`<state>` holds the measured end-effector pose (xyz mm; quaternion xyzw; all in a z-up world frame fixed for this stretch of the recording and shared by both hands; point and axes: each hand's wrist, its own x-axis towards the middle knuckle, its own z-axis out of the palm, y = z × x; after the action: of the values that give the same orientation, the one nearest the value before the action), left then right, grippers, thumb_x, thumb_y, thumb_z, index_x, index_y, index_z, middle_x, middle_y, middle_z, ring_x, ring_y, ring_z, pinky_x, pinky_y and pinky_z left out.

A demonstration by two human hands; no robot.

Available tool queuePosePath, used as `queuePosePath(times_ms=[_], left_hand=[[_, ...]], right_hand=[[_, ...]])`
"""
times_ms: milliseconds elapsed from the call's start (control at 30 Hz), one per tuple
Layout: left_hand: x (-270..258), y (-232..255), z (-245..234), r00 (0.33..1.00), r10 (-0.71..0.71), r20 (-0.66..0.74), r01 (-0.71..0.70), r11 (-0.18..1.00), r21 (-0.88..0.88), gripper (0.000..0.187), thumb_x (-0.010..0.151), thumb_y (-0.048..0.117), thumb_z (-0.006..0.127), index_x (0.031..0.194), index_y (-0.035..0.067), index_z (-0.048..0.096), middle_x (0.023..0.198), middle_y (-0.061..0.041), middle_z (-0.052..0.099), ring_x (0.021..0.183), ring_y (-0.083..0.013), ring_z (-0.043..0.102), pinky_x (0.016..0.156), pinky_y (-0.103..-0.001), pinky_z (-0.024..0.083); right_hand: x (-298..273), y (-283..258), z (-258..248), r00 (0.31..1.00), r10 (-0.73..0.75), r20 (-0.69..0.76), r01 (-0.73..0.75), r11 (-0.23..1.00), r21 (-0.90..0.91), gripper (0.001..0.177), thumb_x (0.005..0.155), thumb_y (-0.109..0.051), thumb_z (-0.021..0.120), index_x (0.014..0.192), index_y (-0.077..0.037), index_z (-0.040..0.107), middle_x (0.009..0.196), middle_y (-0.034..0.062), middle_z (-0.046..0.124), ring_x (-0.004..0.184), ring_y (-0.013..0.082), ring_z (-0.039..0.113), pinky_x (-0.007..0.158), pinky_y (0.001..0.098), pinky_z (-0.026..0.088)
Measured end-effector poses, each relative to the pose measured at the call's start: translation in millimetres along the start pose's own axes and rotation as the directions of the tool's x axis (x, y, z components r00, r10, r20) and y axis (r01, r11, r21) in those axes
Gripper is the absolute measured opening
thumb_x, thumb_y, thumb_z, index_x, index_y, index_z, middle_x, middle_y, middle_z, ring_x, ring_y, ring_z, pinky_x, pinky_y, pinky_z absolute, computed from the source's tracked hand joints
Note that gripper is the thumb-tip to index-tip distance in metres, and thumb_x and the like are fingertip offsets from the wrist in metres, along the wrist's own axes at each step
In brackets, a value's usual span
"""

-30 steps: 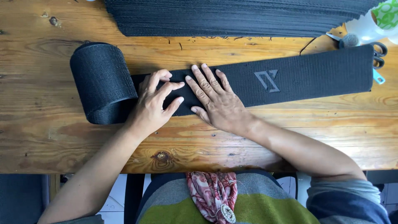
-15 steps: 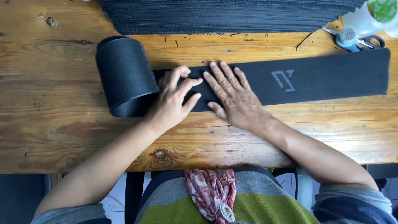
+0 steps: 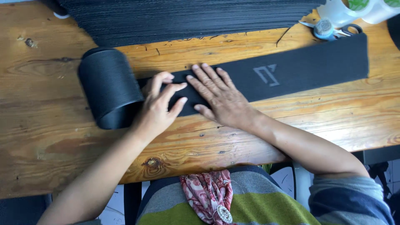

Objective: Measuring and cutting a black fabric strip using a template and scissors

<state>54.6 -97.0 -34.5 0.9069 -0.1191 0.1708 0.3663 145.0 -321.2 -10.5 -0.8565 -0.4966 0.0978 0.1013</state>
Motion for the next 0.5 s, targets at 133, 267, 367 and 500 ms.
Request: queuePosePath(times_ms=[133,267,367,500], left_hand=[[-16.3,-13.6,-23.5,0.998,-0.054,0.016,0.052,0.992,0.118,0.036,0.093,0.023,0.075,0.128,0.018,0.068,0.131,-0.008,0.047,0.117,-0.0288,0.057,0.097,-0.045,0.043],[-28.2,-20.6,-48.1,0.994,-0.102,0.043,0.092,0.977,0.195,0.037,0.092,0.024,0.076,0.129,0.019,0.069,0.132,-0.007,0.047,0.119,-0.0291,0.057,0.097,-0.044,0.043],[-34.2,-29.7,-70.9,0.992,-0.121,0.026,0.115,0.978,0.176,0.037,0.093,0.017,0.076,0.129,0.017,0.069,0.132,-0.011,0.048,0.121,-0.0333,0.057,0.098,-0.046,0.043],[-45.0,-43.0,-95.2,0.991,-0.131,0.028,0.121,0.965,0.232,0.034,0.092,0.013,0.078,0.125,0.014,0.073,0.13,-0.011,0.05,0.119,-0.0335,0.06,0.098,-0.045,0.046]], right_hand=[[19.5,-14.4,10.5,0.998,-0.053,-0.014,0.054,0.997,0.054,0.077,0.104,-0.054,0.049,0.166,-0.015,0.024,0.174,0.0132,0.012,0.161,0.0324,0.009,0.127,0.0514,0.011],[28.1,-25.1,19.1,0.994,-0.082,-0.065,0.083,0.997,0.01,0.083,0.104,-0.065,0.043,0.166,-0.014,0.021,0.174,0.0143,0.014,0.161,0.0328,0.012,0.129,0.0477,0.013],[18.8,-4.6,12.9,0.995,-0.049,-0.081,0.046,0.998,-0.042,0.09,0.1,-0.066,0.048,0.167,-0.013,0.02,0.173,0.0173,0.015,0.16,0.0352,0.012,0.127,0.0488,0.014],[-6.9,30.8,5.1,0.993,0.026,-0.111,-0.031,0.999,-0.045,0.089,0.101,-0.063,0.049,0.168,-0.013,0.02,0.173,0.0173,0.015,0.159,0.0365,0.014,0.125,0.0505,0.019]])
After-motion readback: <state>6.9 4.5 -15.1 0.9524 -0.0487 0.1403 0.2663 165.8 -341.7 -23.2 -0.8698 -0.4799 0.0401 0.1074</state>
